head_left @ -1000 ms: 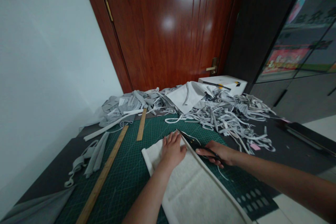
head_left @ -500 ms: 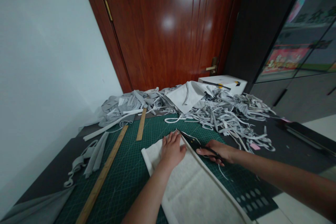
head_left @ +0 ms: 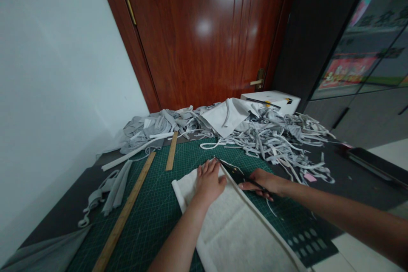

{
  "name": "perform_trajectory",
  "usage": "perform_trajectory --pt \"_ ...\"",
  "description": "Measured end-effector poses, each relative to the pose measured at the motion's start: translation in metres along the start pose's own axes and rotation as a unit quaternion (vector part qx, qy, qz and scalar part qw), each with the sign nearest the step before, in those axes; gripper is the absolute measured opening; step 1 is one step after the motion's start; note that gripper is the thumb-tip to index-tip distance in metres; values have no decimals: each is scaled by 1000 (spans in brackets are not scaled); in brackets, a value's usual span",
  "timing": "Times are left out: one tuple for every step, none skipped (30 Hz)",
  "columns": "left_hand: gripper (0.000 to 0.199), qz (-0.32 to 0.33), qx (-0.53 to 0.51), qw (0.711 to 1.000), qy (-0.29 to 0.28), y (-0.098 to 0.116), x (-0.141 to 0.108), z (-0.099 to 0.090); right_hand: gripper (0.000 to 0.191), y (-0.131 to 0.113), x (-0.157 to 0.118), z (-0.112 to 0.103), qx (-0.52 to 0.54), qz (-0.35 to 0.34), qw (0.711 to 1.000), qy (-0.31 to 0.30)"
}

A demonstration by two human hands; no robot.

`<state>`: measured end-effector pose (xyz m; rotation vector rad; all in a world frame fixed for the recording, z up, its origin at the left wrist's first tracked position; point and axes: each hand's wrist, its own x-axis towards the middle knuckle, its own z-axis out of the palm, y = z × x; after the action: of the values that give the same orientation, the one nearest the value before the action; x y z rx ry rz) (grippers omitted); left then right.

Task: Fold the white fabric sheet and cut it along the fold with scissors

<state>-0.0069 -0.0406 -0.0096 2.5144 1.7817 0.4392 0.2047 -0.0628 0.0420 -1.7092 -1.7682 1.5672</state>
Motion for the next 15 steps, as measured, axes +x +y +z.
perform_trajectory --pt "53 -2 0 1000 -2 0 0 0 59 0 0 0 4 1 1000 -2" --pt "54 -4 0 1000 -5 0 0 -1 59 0 0 0 8 0 1000 -7" --pt "54 -6 -1 1000 -10 0 0 -2 59 1 0 0 12 -1 1000 -12" --pt "55 -7 -3 1000 -14 1 0 -2 59 2 0 0 18 -1 1000 -15" --pt "56 -8 -6 1000 -18 1 0 -3 59 3 1 0 24 -1 1000 -17" --pt "57 -8 -10 1000 -21 1 0 -4 59 4 2 -1 30 -1 999 -19" --pt "57 -8 -14 1000 -24 2 0 -5 59 5 3 -1 34 1 999 -21" --pt "58 -9 -17 999 -28 2 0 -6 59 6 3 -1 38 2 999 -23" --pt "59 -11 -20 999 -32 2 0 -7 58 7 3 -1 40 2 999 -24" --pt "60 -12 -22 999 -36 3 0 -7 58 7 4 -1 37 0 999 -24" --pt "60 -14 -22 999 -41 3 0 -8 58 7 3 -1 31 -2 999 -22" --pt "61 -16 -23 999 -45 3 1 -9 57 7 3 -1 26 -4 999 -19" --pt "61 -17 -22 998 -48 4 1 -9 57 7 3 -1 22 -8 1000 -17" --pt "62 -19 -22 998 -51 4 1 -10 57 6 3 0 18 -10 1000 -16" --pt "62 -20 -22 998 -52 4 1 -10 57 6 2 0 16 -9 1000 -16"
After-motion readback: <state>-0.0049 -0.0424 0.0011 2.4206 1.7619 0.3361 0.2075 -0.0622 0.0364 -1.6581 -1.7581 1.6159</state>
